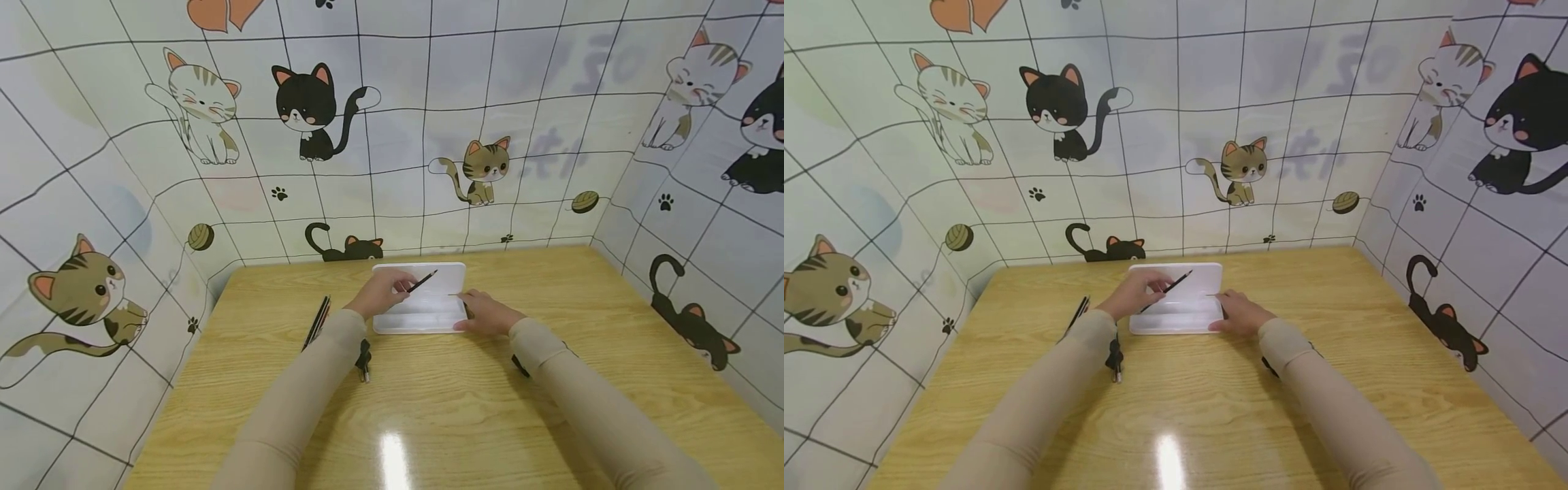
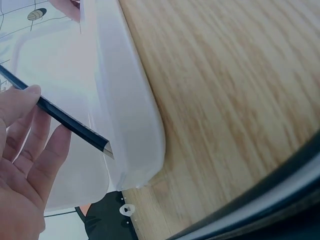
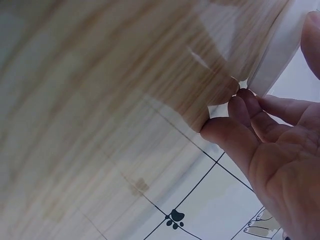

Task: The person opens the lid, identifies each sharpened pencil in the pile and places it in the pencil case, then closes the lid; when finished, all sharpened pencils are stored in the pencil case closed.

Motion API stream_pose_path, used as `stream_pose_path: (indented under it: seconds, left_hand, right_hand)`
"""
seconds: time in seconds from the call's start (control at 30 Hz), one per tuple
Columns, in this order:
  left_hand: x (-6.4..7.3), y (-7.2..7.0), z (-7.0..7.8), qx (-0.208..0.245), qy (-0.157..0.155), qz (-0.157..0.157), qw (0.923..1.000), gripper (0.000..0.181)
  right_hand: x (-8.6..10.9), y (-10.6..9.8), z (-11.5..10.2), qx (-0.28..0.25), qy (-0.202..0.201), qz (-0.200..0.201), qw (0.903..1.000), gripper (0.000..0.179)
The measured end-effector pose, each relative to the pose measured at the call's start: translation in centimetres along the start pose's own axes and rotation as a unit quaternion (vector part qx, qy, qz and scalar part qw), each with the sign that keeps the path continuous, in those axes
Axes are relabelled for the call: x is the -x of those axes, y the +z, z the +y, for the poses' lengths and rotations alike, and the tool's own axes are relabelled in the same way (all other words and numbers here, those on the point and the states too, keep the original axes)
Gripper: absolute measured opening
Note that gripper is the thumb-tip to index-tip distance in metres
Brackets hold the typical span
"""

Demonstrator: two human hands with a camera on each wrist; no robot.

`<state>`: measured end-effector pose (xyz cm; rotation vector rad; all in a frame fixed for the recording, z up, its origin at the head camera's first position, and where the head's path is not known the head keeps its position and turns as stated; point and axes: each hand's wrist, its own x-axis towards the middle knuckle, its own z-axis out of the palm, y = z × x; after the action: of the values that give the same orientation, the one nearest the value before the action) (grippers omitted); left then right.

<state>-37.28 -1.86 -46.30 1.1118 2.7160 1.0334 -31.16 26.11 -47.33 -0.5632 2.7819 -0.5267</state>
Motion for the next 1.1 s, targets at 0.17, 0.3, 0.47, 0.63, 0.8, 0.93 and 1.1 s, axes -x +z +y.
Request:
stream_pose_path:
  seconds: [0.17, 0.3, 0.47, 0.63, 0.8, 0.93, 1.1]
  left_hand:
    - [-0.4, 0.4, 0.0, -0.009, -0.002, -0.022, 0.9997, 0.033]
    - [-0.8, 0.9, 0.2, -0.039, 0.009, -0.038, 0.9985, 0.031]
    - [-1.3, 1.6, 0.8, -0.101, 0.016, -0.067, 0.9925, 0.028]
    - [-1.8, 2.0, 1.4, -0.140, 0.012, -0.104, 0.9847, 0.025]
    - [-2.0, 2.3, 1.4, -0.157, 0.003, -0.120, 0.9804, 0.022]
    - [-2.2, 2.6, 1.2, -0.169, 0.005, -0.131, 0.9768, 0.020]
    - [-2.3, 2.7, 1.1, -0.175, -0.004, -0.141, 0.9744, 0.021]
  right_hand:
    - [0.0, 0.1, 0.2, -0.002, 0.004, -0.002, 1.0000, 0.083]
    - [0.0, 0.1, 0.4, 0.001, 0.004, 0.001, 1.0000, 0.083]
    - [0.0, 0.2, 0.5, -0.006, -0.003, 0.003, 1.0000, 0.081]
    - [-0.1, 0.2, 0.4, -0.004, -0.006, 0.007, 0.9999, 0.078]
    - [-0.2, 0.2, 0.4, -0.009, -0.004, 0.005, 0.9999, 0.079]
    - [-0.4, 0.2, 0.4, -0.003, -0.006, 0.005, 1.0000, 0.081]
    - [-0.5, 0.1, 0.5, 0.002, -0.010, 0.005, 0.9999, 0.081]
